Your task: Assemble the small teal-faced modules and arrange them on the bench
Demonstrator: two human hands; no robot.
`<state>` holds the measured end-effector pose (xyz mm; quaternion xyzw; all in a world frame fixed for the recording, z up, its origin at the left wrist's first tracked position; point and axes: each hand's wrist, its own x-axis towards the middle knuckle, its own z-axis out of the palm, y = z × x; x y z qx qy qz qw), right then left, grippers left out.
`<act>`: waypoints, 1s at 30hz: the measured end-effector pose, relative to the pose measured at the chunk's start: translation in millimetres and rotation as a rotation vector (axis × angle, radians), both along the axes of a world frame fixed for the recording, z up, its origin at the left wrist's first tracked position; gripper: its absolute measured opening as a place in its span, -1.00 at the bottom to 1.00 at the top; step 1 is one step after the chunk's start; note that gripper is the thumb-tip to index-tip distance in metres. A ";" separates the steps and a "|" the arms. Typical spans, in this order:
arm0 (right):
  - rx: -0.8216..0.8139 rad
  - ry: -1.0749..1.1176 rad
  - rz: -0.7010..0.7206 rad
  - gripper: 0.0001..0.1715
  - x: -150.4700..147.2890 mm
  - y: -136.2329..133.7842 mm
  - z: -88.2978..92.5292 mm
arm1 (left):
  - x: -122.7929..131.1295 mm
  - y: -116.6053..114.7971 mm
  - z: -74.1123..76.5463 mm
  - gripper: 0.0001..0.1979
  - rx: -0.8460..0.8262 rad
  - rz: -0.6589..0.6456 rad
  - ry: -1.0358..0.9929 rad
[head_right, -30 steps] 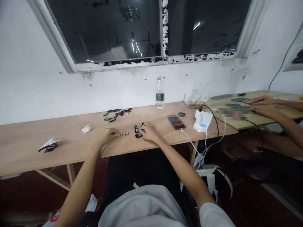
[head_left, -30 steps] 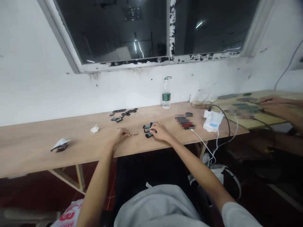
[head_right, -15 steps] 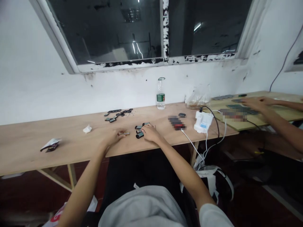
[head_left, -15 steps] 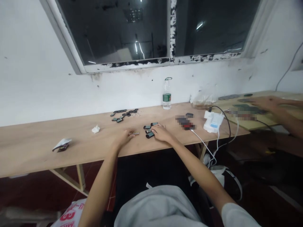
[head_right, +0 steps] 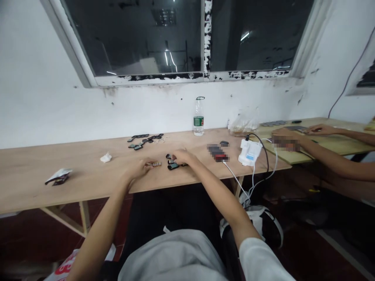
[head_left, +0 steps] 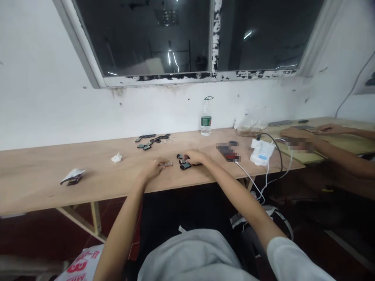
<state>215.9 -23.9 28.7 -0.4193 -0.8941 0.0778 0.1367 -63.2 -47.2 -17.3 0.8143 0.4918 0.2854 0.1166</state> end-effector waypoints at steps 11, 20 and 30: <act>-0.155 0.269 0.099 -0.55 9.4 22.5 -14.8 | 4.5 -0.3 -0.9 -0.61 -0.091 -0.001 -0.115; -0.065 0.590 0.114 -0.73 8.9 -7.0 -13.4 | 6.4 -3.3 4.2 -0.50 -0.138 0.007 -0.191; -0.143 0.765 0.056 -0.72 29.6 -37.9 -24.9 | 10.6 -15.2 19.1 -0.47 -0.057 -0.085 -0.215</act>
